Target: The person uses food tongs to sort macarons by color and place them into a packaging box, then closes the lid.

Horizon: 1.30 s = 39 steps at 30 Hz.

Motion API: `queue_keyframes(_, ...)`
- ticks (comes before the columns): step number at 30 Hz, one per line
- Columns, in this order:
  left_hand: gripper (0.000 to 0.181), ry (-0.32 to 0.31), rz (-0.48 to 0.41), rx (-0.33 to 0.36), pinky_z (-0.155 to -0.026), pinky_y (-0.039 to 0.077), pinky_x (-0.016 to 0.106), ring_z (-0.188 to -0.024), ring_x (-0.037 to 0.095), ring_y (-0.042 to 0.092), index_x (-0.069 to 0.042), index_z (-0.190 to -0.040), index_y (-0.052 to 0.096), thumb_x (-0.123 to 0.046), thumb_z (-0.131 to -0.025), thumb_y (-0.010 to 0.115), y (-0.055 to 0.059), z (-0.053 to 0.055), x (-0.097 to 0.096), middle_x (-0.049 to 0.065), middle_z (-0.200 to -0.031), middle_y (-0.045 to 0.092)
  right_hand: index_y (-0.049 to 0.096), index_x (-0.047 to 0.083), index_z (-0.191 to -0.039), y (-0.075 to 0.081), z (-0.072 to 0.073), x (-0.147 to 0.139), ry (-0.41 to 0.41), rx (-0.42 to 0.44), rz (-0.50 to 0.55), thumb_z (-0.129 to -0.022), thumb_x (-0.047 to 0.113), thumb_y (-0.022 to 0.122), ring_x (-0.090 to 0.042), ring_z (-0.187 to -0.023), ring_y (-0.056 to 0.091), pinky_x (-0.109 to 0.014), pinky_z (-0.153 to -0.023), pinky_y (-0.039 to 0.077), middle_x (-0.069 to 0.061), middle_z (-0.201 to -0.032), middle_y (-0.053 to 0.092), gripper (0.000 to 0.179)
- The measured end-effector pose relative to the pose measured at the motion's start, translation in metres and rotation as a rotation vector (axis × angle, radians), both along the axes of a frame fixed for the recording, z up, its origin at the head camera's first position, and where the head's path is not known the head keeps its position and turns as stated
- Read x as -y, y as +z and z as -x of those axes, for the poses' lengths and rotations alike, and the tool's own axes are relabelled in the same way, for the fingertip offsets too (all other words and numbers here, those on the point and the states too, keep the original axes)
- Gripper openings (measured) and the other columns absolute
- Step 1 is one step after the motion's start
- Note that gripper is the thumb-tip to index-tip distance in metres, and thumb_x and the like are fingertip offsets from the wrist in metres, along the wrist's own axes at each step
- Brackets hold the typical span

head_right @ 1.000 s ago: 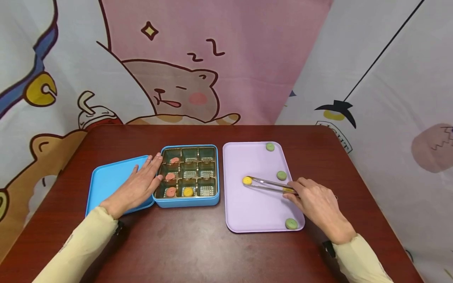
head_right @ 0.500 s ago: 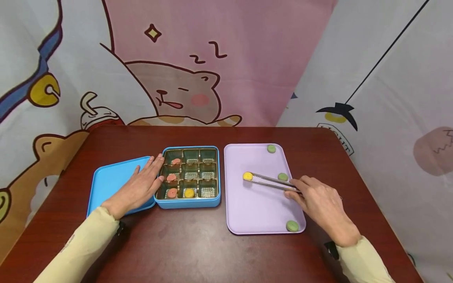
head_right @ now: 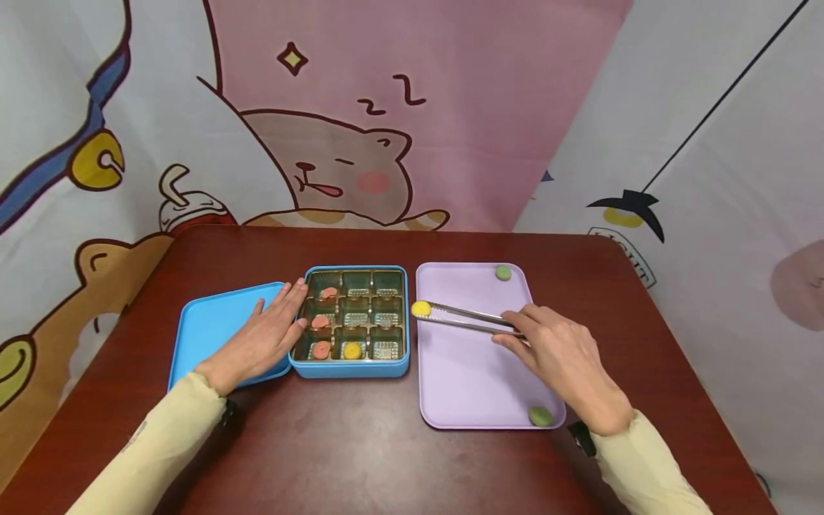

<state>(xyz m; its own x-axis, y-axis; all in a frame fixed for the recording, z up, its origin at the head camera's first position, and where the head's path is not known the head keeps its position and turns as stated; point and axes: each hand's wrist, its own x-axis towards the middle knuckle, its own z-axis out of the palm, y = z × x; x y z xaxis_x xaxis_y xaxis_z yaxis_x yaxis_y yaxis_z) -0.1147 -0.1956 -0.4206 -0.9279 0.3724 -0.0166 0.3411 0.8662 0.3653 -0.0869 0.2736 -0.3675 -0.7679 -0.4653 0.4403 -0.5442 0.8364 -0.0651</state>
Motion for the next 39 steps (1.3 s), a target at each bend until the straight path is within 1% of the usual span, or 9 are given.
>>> queue_keyframes(4, 0.065, 0.002, 0.005, -0.003, -0.119, 0.010, 0.070, -0.159, 0.033, 0.009, -0.006, -0.167, 0.014, -0.035, -0.113, 0.038, 0.000, 0.001, 0.001, 0.009, -0.174, 0.007, 0.078, 0.010, -0.107, 0.003, 0.008, 0.012, 0.036, -0.014, -0.006, -0.088, 0.042, 0.081, -0.008, -0.065, 0.049, -0.028, -0.048, 0.042, 0.004, -0.082, 0.061, 0.037)
queue_keyframes(8, 0.065, 0.001, 0.014, -0.006, -0.119, 0.011, 0.071, -0.159, 0.033, 0.010, -0.006, -0.167, 0.014, -0.035, -0.113, 0.038, -0.001, 0.002, 0.001, 0.010, -0.173, 0.008, 0.078, 0.011, -0.107, 0.005, 0.015, 0.024, 0.068, -0.026, -0.007, -0.083, 0.036, 0.085, -0.010, -0.067, 0.053, -0.032, -0.049, 0.046, 0.002, -0.088, 0.066, 0.035)
queue_keyframes(12, 0.065, -0.002, 0.010, -0.004, -0.119, 0.011, 0.071, -0.159, 0.033, 0.010, -0.005, -0.166, 0.015, -0.035, -0.113, 0.038, -0.002, 0.001, 0.001, 0.011, -0.173, 0.010, 0.078, 0.012, -0.107, 0.006, 0.020, 0.035, 0.101, -0.017, 0.003, -0.083, 0.034, 0.086, -0.009, -0.066, 0.054, -0.032, -0.049, 0.046, 0.002, -0.090, 0.068, 0.034)
queue_keyframes(15, 0.065, 0.001, -0.001, 0.005, -0.119, 0.010, 0.071, -0.159, 0.032, 0.008, -0.005, -0.166, 0.015, -0.035, -0.113, 0.039, -0.001, -0.001, 0.000, 0.011, -0.173, 0.009, 0.078, 0.012, -0.107, 0.006, 0.024, 0.044, 0.121, -0.006, 0.005, -0.083, 0.034, 0.086, -0.009, -0.065, 0.053, -0.031, -0.049, 0.046, 0.002, -0.088, 0.068, 0.034)
queue_keyframes(20, 0.065, 0.002, -0.003, 0.003, -0.119, 0.010, 0.071, -0.159, 0.031, 0.007, -0.005, -0.166, 0.014, -0.034, -0.113, 0.038, -0.002, 0.000, 0.000, 0.011, -0.173, 0.009, 0.079, 0.013, -0.106, 0.005, 0.032, 0.058, 0.134, 0.022, -0.018, -0.086, 0.039, 0.084, -0.009, -0.065, 0.054, -0.030, -0.048, 0.045, 0.005, -0.085, 0.065, 0.033)
queue_keyframes(25, 0.065, 0.003, 0.001, -0.001, -0.120, 0.010, 0.070, -0.159, 0.032, 0.008, -0.006, -0.167, 0.014, -0.034, -0.113, 0.038, -0.002, 0.002, 0.000, 0.010, -0.174, 0.007, 0.078, 0.016, -0.106, 0.005, 0.040, 0.070, 0.141, 0.054, -0.029, -0.087, 0.043, 0.082, -0.009, -0.066, 0.052, -0.031, -0.051, 0.044, 0.008, -0.082, 0.061, 0.033)
queue_keyframes(28, 0.065, 0.006, 0.002, -0.001, -0.120, 0.010, 0.070, -0.159, 0.032, 0.008, -0.006, -0.167, 0.013, -0.035, -0.113, 0.038, 0.000, 0.002, 0.000, 0.009, -0.174, 0.007, 0.078, 0.016, -0.107, 0.005, 0.044, 0.077, 0.158, 0.070, -0.030, -0.088, 0.042, 0.082, -0.009, -0.066, 0.051, -0.031, -0.053, 0.044, 0.008, -0.081, 0.059, 0.032)
queue_keyframes(32, 0.065, 0.007, 0.001, -0.001, -0.120, 0.011, 0.070, -0.159, 0.032, 0.009, -0.006, -0.167, 0.013, -0.034, -0.113, 0.038, 0.001, 0.002, 0.000, 0.010, -0.173, 0.008, 0.078, 0.016, -0.107, 0.003, 0.047, 0.084, 0.171, 0.091, -0.043, -0.088, 0.041, 0.082, -0.009, -0.067, 0.052, -0.031, -0.053, 0.045, 0.007, -0.081, 0.059, 0.032)
queue_keyframes(39, 0.065, 0.008, 0.002, -0.006, -0.120, 0.012, 0.070, -0.159, 0.033, 0.010, -0.006, -0.166, 0.015, -0.033, -0.113, 0.039, -0.001, 0.001, 0.000, 0.009, -0.174, 0.009, 0.079, 0.015, -0.108, 0.000, 0.052, 0.091, 0.162, 0.108, -0.068, -0.089, 0.041, 0.081, -0.010, -0.067, 0.052, -0.032, -0.051, 0.046, 0.006, -0.081, 0.060, 0.032)
